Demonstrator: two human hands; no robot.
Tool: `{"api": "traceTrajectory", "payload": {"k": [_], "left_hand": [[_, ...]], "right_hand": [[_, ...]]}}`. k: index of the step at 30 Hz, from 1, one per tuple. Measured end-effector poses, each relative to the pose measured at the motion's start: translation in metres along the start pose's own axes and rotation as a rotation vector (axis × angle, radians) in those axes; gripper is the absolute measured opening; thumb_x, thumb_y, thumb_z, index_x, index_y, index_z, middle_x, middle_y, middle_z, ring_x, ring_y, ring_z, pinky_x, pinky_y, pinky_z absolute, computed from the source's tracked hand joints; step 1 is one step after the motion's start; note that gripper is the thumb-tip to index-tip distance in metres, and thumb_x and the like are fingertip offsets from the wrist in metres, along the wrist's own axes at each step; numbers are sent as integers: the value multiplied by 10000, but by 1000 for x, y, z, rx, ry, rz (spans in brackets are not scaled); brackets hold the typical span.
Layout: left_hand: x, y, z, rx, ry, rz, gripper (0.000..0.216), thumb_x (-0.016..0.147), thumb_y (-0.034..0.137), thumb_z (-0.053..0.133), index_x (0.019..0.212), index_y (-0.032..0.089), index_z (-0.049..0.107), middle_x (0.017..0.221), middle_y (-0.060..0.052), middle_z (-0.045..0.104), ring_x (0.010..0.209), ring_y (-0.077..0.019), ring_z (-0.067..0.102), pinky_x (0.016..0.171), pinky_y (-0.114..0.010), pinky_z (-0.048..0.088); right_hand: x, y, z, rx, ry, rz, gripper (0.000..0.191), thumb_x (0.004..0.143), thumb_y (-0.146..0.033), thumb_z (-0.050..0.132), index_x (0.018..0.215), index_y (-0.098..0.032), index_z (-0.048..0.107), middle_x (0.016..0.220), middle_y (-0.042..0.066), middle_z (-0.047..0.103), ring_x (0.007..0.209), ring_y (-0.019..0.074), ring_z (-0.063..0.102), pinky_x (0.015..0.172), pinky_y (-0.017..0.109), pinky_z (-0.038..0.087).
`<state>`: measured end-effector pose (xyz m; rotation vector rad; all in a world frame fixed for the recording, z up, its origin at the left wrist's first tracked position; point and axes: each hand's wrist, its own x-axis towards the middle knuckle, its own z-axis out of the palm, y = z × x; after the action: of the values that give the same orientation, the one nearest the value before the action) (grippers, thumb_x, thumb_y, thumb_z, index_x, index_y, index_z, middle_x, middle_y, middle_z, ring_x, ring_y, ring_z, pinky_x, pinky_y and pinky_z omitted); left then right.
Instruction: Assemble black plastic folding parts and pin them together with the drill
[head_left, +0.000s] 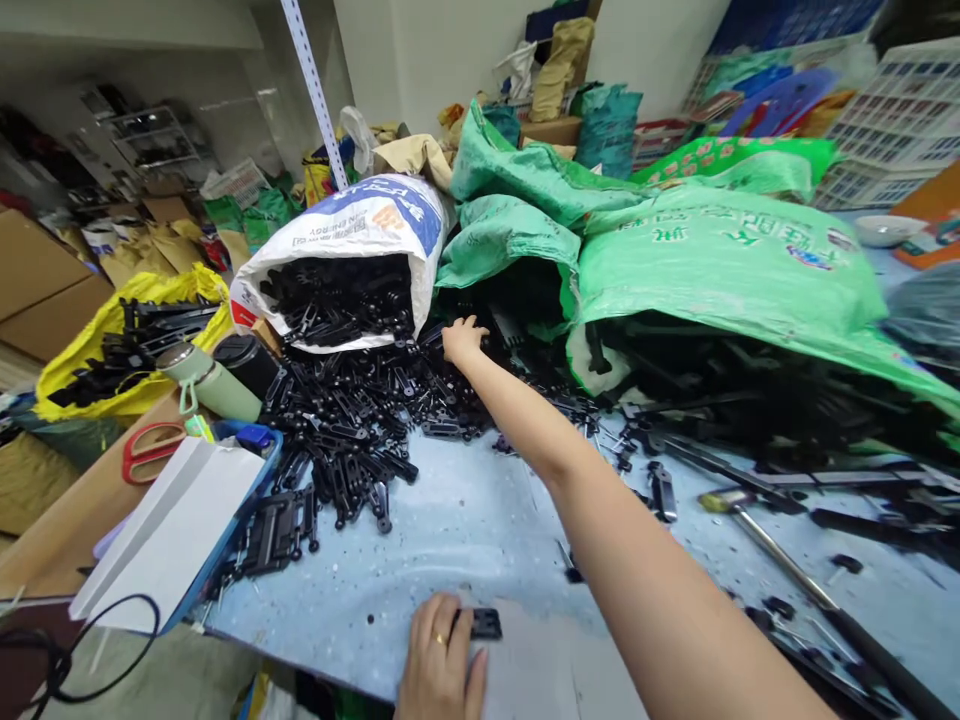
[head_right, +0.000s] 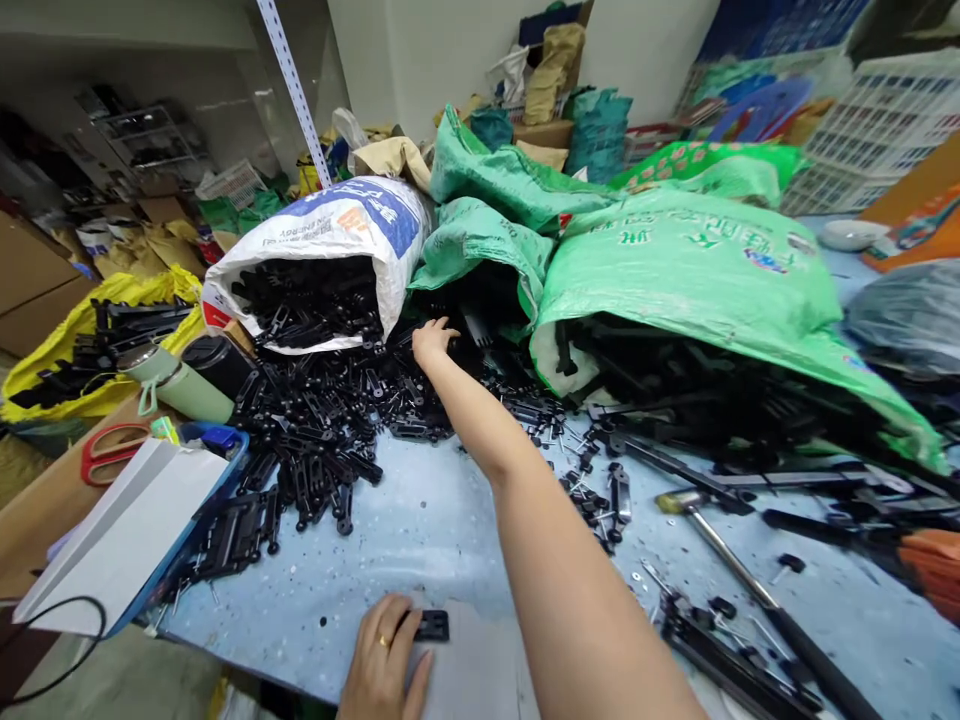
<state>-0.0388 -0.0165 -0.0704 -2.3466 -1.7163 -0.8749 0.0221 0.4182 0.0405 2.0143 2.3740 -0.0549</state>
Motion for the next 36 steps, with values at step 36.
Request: {"api": "traceTrajectory", "payload": {"k": [36], "left_hand": [[12,-1,-22,-83,-327,93,287,890,178,446,1163,142,527,1002,-111,595,943,-233,555,814,-377,469]], "right_hand": [[-367,162,60,141,-10,-260,449,832,-459,532,1156,-153,590,1013,124,577,958,244,530,841,343,409]]}}
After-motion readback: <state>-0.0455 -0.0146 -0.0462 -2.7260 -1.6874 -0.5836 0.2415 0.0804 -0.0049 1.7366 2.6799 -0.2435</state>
